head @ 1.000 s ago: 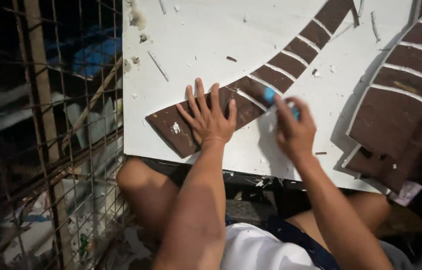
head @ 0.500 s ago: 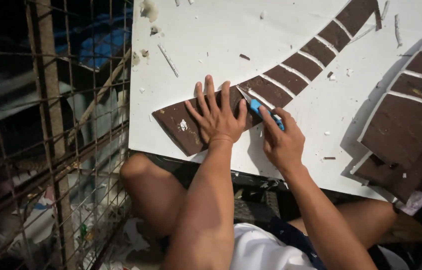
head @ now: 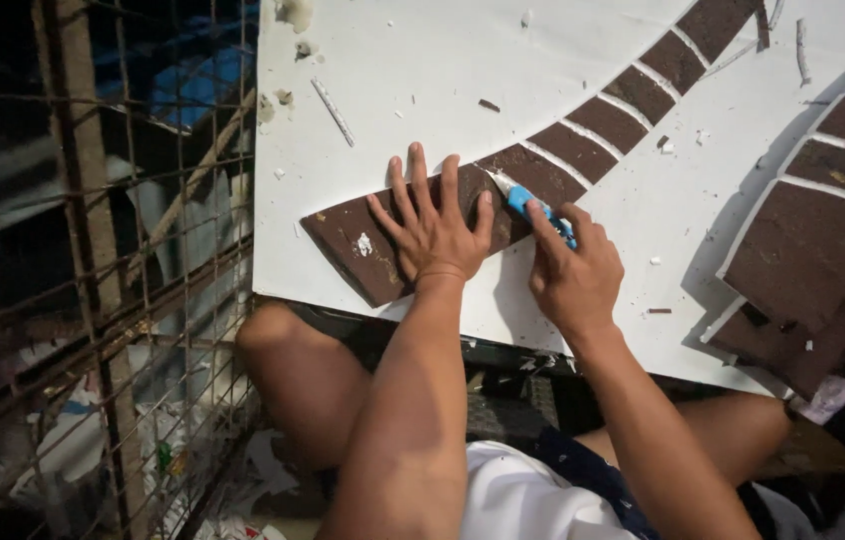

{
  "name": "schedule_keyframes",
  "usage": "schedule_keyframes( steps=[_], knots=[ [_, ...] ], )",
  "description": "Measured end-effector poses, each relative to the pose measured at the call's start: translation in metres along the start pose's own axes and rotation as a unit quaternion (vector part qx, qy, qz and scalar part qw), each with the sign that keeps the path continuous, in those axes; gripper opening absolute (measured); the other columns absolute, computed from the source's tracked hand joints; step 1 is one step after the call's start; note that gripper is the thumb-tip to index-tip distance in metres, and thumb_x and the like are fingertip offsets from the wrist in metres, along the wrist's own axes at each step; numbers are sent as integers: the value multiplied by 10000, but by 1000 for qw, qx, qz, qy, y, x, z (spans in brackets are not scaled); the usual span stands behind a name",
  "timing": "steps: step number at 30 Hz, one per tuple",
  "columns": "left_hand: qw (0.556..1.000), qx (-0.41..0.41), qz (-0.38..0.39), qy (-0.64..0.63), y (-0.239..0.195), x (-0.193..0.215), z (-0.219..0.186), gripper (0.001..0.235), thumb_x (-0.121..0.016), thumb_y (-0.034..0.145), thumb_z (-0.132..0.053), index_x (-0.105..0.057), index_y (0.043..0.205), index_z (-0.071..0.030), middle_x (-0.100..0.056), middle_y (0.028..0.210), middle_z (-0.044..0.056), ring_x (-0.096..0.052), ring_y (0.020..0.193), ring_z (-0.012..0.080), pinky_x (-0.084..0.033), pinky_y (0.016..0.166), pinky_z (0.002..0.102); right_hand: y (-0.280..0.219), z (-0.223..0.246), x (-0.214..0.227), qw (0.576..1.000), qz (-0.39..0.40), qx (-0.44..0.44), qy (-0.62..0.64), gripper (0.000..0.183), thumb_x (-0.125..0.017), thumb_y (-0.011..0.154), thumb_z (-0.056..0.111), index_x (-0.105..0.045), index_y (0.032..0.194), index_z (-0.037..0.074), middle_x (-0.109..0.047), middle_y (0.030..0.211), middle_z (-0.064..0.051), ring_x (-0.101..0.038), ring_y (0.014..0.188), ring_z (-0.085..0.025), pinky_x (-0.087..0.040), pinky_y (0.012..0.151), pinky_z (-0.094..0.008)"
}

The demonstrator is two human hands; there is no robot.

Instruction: Using a utility knife to cut a series of parallel slits into a curved piece of brown foam or rubber material.

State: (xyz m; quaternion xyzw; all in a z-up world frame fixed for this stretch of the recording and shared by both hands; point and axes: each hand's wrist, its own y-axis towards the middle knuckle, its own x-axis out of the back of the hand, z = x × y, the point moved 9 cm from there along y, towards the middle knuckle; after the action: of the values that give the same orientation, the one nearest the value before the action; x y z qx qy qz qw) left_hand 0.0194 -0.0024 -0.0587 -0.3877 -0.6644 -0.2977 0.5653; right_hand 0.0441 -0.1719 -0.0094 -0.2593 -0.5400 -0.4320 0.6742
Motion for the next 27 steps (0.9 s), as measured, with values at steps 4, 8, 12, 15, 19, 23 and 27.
schedule_keyframes(
  steps=[4, 8, 12, 15, 19, 23, 27],
  knots=[
    [1000, 2, -8, -5, -1, 1, 0, 576, -414, 942, -627, -401, 1438, -334, -248, 1648, 102, -145, 1558, 367, -38, 1170, 698, 4, 0, 6, 1000, -5, -4, 2, 374, -667, 968, 130, -753, 1301, 276, -661, 1121, -90, -677, 762, -272, -501, 624, -333],
    [1000, 3, -5, 1, 0, -1, 2, 582, -408, 940, -638, -396, 1437, -336, -242, 1650, 102, -138, 1559, 367, -35, 1168, 698, -2, -10, 3, 1000, -5, 0, 29, 396, -667, 970, 148, -735, 1330, 298, -651, 1138, -85, -677, 766, -279, -517, 629, -334],
    [1000, 4, 1, -4, -1, -3, 3, 586, -411, 935, -640, -406, 1433, -330, -242, 1652, 99, -142, 1560, 364, -35, 1170, 701, -14, -46, 5, 973, 40, -74, 213, 418, -744, 915, 154, -759, 1317, 267, -662, 1138, -81, -686, 711, -285, -540, 561, -331],
    [1000, 6, 16, 2, -1, -7, 4, 591, -391, 940, -647, -386, 1444, -340, -214, 1659, 99, -114, 1562, 371, -12, 1167, 702, -7, -65, -6, 935, 53, -79, 342, 373, -716, 963, 50, -766, 1310, 176, -681, 1057, -153, -699, 823, -375, -546, 696, -405],
    [1000, 7, 18, 8, 0, -5, 4, 591, -396, 936, -647, -386, 1443, -343, -211, 1660, 95, -114, 1563, 368, -18, 1173, 703, 24, -63, -3, 913, 60, -99, 390, 342, -675, 1002, -13, -754, 1304, 127, -701, 1014, -169, -703, 716, -289, -561, 678, -401],
    [1000, 6, 17, 3, -1, -5, 3, 586, -394, 940, -640, -395, 1438, -331, -215, 1656, 99, -114, 1562, 371, -23, 1174, 706, 33, -61, -12, 922, 86, -96, 366, 321, -696, 1002, -18, -775, 1272, 135, -706, 988, -157, -690, 665, -256, -551, 619, -375],
    [1000, 7, 15, 9, 0, -4, 2, 585, -386, 945, -634, -391, 1445, -330, -209, 1657, 101, -124, 1560, 375, -39, 1173, 705, 37, -54, -8, 947, 93, -78, 297, 300, -689, 1013, -15, -791, 1262, 118, -713, 978, -176, -691, 719, -371, -520, 611, -431]
  ],
)
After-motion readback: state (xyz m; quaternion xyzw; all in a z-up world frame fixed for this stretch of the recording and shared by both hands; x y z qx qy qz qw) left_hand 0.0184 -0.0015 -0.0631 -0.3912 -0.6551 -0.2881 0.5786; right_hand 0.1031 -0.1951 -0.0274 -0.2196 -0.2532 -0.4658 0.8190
